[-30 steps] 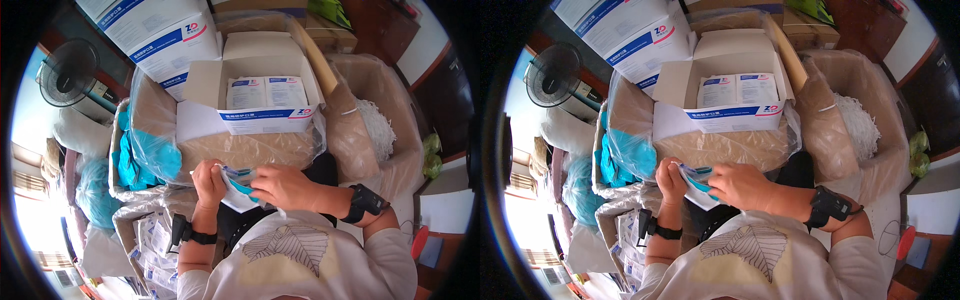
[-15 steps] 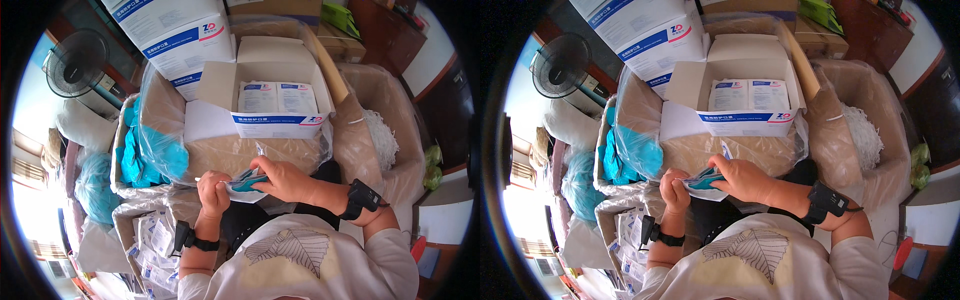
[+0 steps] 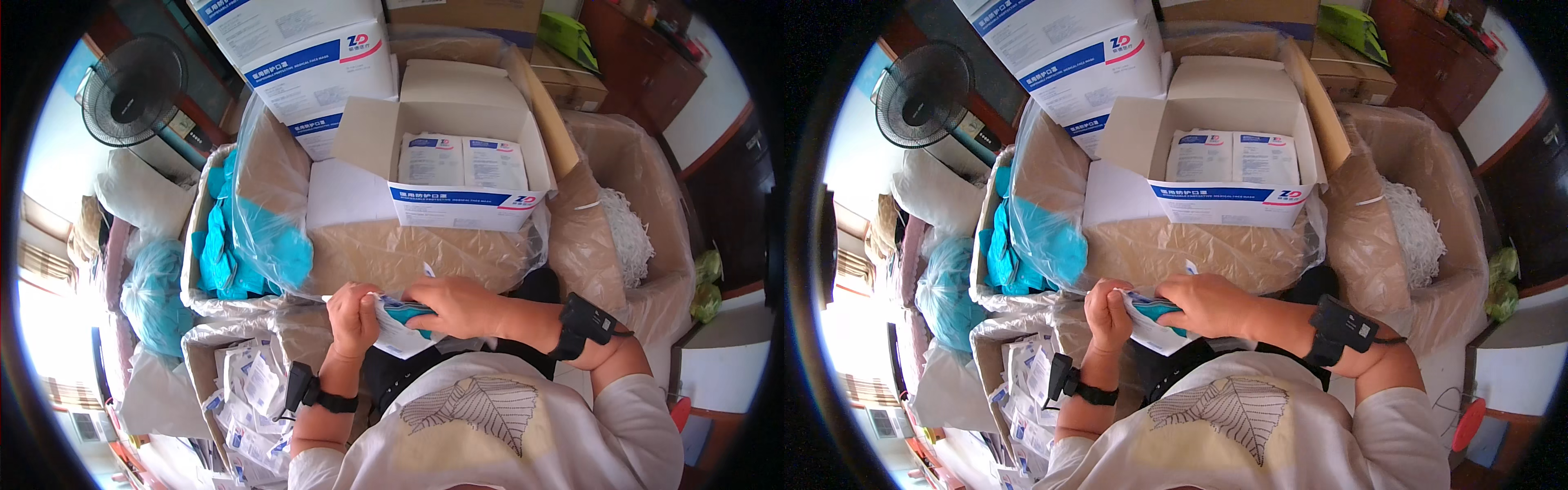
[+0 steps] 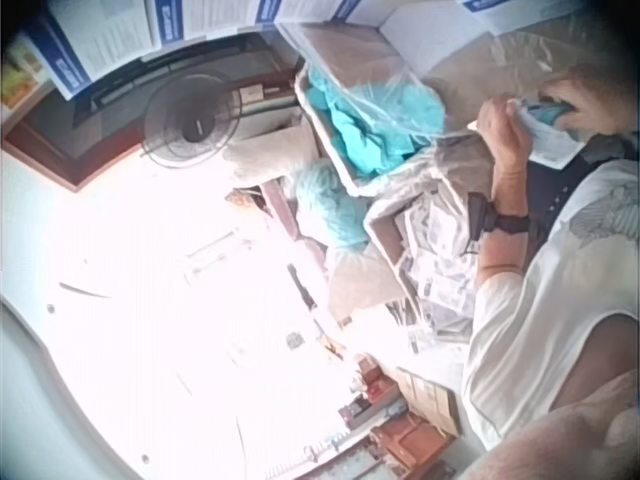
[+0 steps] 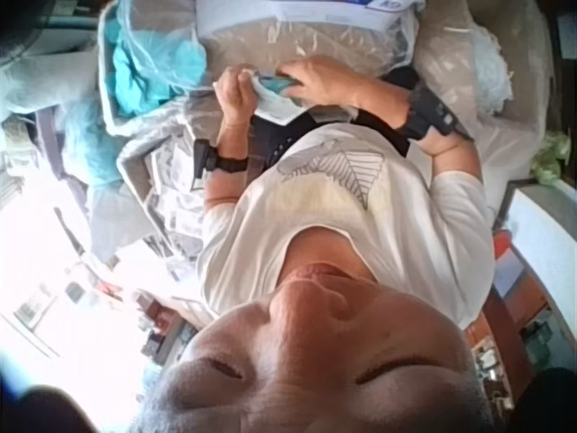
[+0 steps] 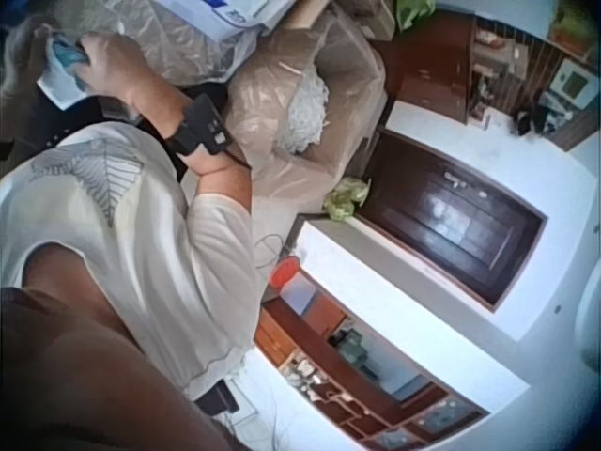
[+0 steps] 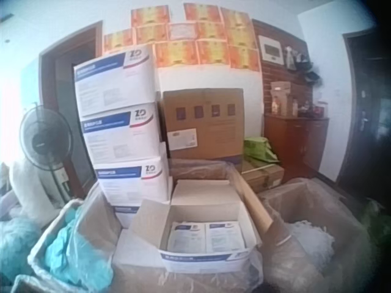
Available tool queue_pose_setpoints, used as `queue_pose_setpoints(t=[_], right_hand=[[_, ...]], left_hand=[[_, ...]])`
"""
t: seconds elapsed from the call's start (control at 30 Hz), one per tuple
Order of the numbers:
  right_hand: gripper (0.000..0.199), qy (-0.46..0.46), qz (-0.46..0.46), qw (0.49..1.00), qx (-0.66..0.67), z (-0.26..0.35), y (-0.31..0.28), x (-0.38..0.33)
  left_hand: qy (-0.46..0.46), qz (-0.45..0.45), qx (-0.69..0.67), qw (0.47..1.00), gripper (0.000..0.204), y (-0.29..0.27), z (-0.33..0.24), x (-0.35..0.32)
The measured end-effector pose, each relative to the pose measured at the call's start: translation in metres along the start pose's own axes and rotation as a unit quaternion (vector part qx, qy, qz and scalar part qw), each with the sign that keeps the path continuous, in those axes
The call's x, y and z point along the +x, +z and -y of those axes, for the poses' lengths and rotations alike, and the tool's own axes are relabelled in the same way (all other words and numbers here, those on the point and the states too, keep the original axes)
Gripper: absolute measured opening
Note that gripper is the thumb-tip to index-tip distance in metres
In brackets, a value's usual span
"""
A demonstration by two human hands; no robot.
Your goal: The person is unpacking medical masks from individual paper envelopes and inspecting or sorting them.
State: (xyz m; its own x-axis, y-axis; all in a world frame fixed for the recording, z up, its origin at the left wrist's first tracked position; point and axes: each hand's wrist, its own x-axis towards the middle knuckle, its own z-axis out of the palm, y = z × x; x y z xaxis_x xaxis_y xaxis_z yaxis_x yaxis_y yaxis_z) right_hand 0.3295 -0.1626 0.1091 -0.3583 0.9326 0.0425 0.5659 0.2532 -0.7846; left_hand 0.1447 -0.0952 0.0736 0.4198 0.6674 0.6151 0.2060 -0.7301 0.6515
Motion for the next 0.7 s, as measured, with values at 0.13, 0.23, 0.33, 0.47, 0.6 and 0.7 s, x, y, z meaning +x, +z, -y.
queue_pose_setpoints(t=[0.13, 0.23, 0.33, 0.47, 0.6, 0.7], right_hand=[[0.027, 0.011, -0.003, 1.0, 0.027, -0.01, 0.01, 0.001], [0.03, 0.036, -0.082, 0.992, 0.087, -0.012, 0.006, -0.002], [0.032, 0.14, -0.146, 0.921, 0.332, 0.0, -0.004, -0.005], [0.028, 0.017, -0.429, 0.737, 0.522, -0.021, -0.052, -0.006], [0.022, -0.026, -0.334, 0.749, 0.572, -0.025, -0.082, -0.047], [0.029, 0.004, -0.293, 0.784, 0.547, -0.032, -0.082, -0.064]], left_hand=[[-0.125, -0.005, 0.012, 0.992, 0.012, 0.01, 0.009, -0.008], [-0.217, -0.093, 0.016, 0.972, 0.018, 0.011, 0.019, -0.018], [-0.264, -0.14, 0.025, 0.954, 0.022, 0.005, 0.025, -0.032], [-0.318, -0.209, 0.053, 0.923, 0.025, -0.044, 0.049, -0.072], [-0.346, -0.344, 0.214, 0.846, 0.034, -0.157, 0.064, -0.11], [-0.4, -0.35, 0.304, 0.79, 0.028, -0.25, 0.083, -0.171]])
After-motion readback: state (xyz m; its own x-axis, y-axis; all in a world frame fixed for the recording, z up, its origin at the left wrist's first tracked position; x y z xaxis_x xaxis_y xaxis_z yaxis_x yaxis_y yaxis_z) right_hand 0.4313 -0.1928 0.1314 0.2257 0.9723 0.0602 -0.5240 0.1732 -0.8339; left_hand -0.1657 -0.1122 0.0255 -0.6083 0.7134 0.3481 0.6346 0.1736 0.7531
